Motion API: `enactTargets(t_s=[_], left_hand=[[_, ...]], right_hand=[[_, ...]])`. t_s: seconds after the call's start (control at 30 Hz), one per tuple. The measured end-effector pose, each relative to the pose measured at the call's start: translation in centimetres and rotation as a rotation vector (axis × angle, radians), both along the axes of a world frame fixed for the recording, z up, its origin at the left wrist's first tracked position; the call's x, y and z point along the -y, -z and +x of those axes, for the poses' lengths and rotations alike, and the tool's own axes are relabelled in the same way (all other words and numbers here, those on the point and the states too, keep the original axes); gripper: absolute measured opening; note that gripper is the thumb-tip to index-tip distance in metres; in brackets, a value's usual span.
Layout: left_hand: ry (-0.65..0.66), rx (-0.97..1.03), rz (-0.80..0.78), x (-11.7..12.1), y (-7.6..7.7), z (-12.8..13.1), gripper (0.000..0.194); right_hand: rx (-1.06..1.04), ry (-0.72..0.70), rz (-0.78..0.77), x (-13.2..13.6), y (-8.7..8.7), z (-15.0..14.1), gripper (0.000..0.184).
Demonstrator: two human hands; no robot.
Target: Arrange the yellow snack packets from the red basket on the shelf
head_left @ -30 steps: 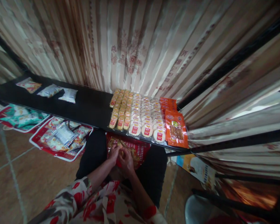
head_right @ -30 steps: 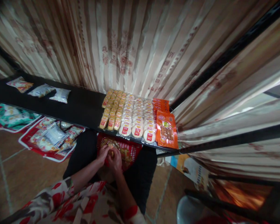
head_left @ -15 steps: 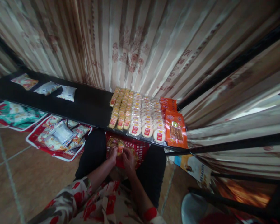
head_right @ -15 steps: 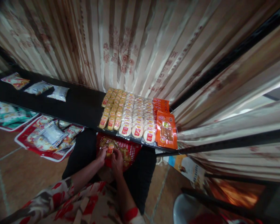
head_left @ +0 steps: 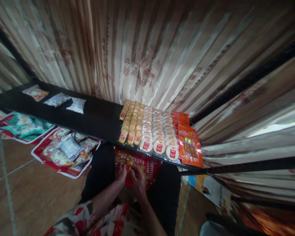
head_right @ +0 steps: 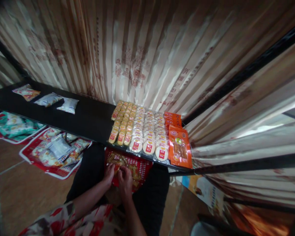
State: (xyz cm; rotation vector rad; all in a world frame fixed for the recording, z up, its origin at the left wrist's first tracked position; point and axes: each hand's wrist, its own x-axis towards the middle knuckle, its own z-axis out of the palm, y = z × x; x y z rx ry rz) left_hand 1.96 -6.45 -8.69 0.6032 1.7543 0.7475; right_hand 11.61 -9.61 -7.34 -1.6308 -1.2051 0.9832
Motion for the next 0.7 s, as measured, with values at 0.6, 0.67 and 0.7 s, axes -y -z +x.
enactTargets(t_s=[0.6, 0.67, 0.7], left_hand=[[-0.175, 0.149, 0.390, 0.4, -6.2, -1.1, 0.016], [-0.235, 0.164, 0.459, 0.2, -6.9, -1.4, 0.019], [-0.257, 0.162, 0.489, 0.0, -7.2, -1.5, 0.020]], right_hand=[[0.148, -0.067, 0.206, 0.8, -6.0, -2.0, 0.019], [0.150, -0.091, 0.233, 0.5, -7.4, -2.5, 0.018], [0.147, -0.089, 0.243, 0.3, -8.1, -2.8, 0.018]])
